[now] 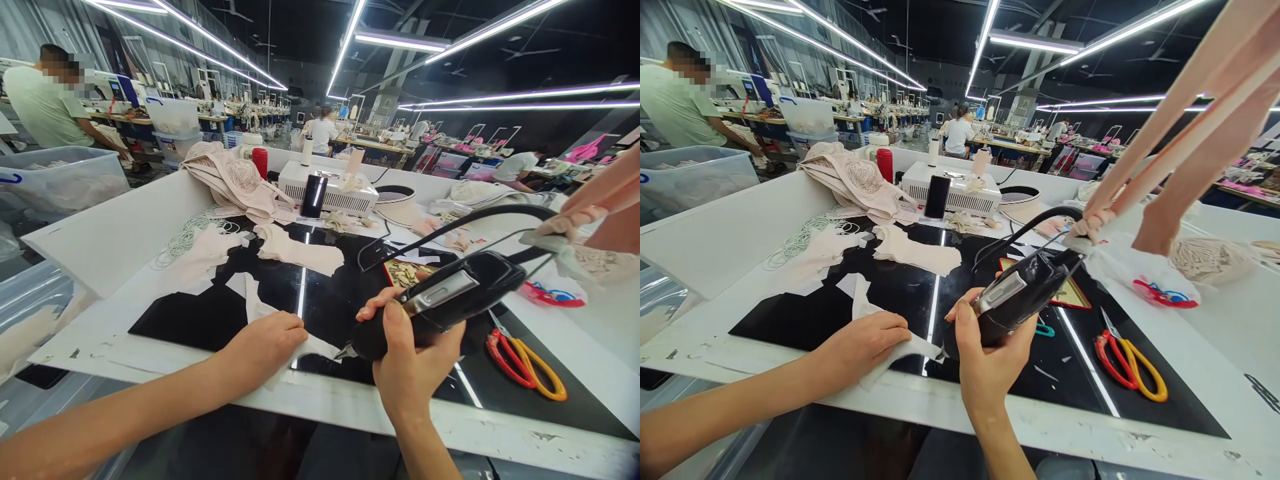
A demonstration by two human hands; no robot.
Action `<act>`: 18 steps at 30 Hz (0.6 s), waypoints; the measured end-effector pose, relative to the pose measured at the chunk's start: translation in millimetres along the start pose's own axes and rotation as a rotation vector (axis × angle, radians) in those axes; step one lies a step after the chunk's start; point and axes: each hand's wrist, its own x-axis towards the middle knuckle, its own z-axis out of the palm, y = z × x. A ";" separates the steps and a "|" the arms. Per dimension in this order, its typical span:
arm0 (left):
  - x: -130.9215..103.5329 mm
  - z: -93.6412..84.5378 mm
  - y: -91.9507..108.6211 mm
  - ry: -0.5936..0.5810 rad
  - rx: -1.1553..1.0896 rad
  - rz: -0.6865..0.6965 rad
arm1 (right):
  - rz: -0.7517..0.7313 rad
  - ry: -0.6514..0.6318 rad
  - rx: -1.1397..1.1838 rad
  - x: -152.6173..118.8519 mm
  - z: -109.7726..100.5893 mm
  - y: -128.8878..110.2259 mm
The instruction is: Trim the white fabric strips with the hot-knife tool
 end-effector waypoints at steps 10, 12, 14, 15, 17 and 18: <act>-3.6 10.9 29.6 0.043 0.390 0.106 | 0.029 0.022 -0.017 -5.7 1.7 -5.1; -5.1 15.6 33.9 0.056 0.426 0.095 | 0.036 0.022 -0.007 -7.0 1.3 -5.2; -6.3 19.5 36.9 0.078 0.451 0.090 | 0.030 0.027 0.001 -8.1 0.9 -5.1; -6.9 21.1 37.8 0.092 0.454 0.090 | 0.025 0.031 0.004 -8.2 0.8 -4.9; -8.7 23.9 38.3 0.120 0.448 0.091 | 0.020 0.029 0.011 -6.9 1.0 -4.3; -9.9 25.2 38.1 0.134 0.440 0.089 | 0.020 0.021 0.023 -5.4 1.6 -3.8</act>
